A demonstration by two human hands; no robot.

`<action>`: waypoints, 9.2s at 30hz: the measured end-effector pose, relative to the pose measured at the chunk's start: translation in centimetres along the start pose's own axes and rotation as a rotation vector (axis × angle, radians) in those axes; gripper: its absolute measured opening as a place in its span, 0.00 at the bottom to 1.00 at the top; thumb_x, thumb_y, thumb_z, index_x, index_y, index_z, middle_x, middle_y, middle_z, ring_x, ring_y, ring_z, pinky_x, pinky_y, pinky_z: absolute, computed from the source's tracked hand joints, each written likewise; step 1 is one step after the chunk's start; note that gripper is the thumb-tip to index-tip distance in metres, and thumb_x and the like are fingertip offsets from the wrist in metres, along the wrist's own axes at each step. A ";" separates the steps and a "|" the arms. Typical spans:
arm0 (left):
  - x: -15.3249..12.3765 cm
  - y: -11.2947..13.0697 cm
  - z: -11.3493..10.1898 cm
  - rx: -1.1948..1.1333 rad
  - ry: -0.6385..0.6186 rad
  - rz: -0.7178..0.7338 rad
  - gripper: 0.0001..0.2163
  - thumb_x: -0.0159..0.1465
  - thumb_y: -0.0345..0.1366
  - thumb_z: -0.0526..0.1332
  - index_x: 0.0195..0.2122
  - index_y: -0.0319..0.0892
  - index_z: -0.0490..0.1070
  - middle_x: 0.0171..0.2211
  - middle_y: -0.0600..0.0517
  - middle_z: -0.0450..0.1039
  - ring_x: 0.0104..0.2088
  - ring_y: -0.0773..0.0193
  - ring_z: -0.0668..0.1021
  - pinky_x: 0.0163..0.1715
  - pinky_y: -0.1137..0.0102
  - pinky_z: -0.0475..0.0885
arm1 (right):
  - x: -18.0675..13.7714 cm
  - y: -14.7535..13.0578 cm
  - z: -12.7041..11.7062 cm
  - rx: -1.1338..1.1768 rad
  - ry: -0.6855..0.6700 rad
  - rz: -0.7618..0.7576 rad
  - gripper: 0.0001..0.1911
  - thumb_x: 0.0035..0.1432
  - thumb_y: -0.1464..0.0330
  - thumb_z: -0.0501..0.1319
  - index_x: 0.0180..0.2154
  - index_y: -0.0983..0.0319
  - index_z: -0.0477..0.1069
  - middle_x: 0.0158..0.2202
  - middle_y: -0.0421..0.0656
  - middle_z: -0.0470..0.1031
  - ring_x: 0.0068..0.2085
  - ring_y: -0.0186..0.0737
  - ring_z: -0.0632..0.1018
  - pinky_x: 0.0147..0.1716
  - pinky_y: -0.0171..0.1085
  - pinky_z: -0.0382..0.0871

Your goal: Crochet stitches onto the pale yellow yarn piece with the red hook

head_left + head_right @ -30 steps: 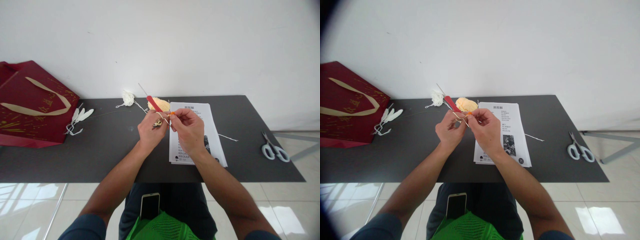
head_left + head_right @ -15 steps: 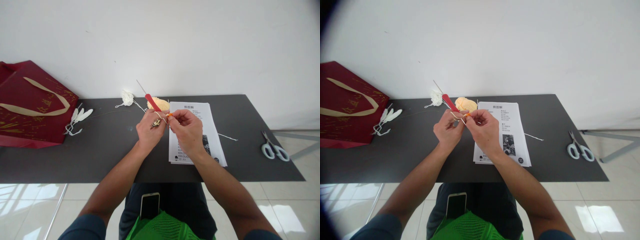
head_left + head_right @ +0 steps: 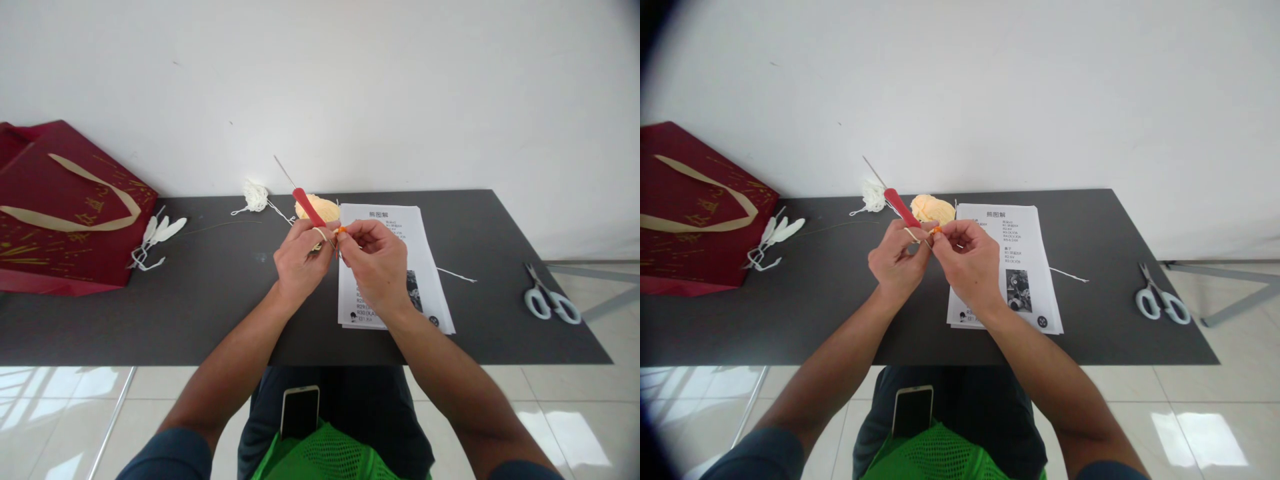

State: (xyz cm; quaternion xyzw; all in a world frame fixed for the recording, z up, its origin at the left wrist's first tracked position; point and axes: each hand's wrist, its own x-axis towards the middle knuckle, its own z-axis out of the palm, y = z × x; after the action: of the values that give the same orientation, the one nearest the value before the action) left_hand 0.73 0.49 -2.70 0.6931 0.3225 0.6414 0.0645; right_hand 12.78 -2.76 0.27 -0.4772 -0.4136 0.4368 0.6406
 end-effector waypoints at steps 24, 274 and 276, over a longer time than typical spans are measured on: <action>0.2 0.2 -0.1 -0.025 0.022 -0.014 0.06 0.64 0.28 0.67 0.37 0.46 0.76 0.42 0.53 0.84 0.41 0.67 0.85 0.42 0.70 0.80 | -0.4 -0.1 0.2 -0.012 -0.035 -0.142 0.09 0.57 0.62 0.71 0.35 0.57 0.74 0.29 0.37 0.75 0.27 0.31 0.73 0.28 0.35 0.71; 1.3 -0.3 -1.0 -0.625 -0.466 -0.751 0.06 0.59 0.33 0.70 0.36 0.40 0.75 0.25 0.53 0.79 0.24 0.70 0.78 0.27 0.74 0.74 | 1.0 -1.3 -2.2 -0.115 -0.088 0.090 0.02 0.49 0.72 0.69 0.28 0.60 0.77 0.24 0.37 0.74 0.23 0.29 0.68 0.22 0.34 0.58; 1.3 -0.2 -1.0 -0.624 -0.469 -0.756 0.06 0.59 0.32 0.70 0.36 0.40 0.75 0.26 0.53 0.79 0.24 0.69 0.79 0.27 0.74 0.73 | 0.9 -1.3 -2.2 -0.186 -0.076 0.025 0.02 0.51 0.72 0.68 0.28 0.60 0.77 0.25 0.38 0.76 0.25 0.31 0.72 0.25 0.35 0.63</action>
State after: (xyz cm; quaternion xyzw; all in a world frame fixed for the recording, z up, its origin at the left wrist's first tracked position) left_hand -0.31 1.06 -1.50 0.6014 0.3206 0.4668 0.5636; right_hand 15.35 -2.69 1.20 -0.5228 -0.4703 0.4222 0.5720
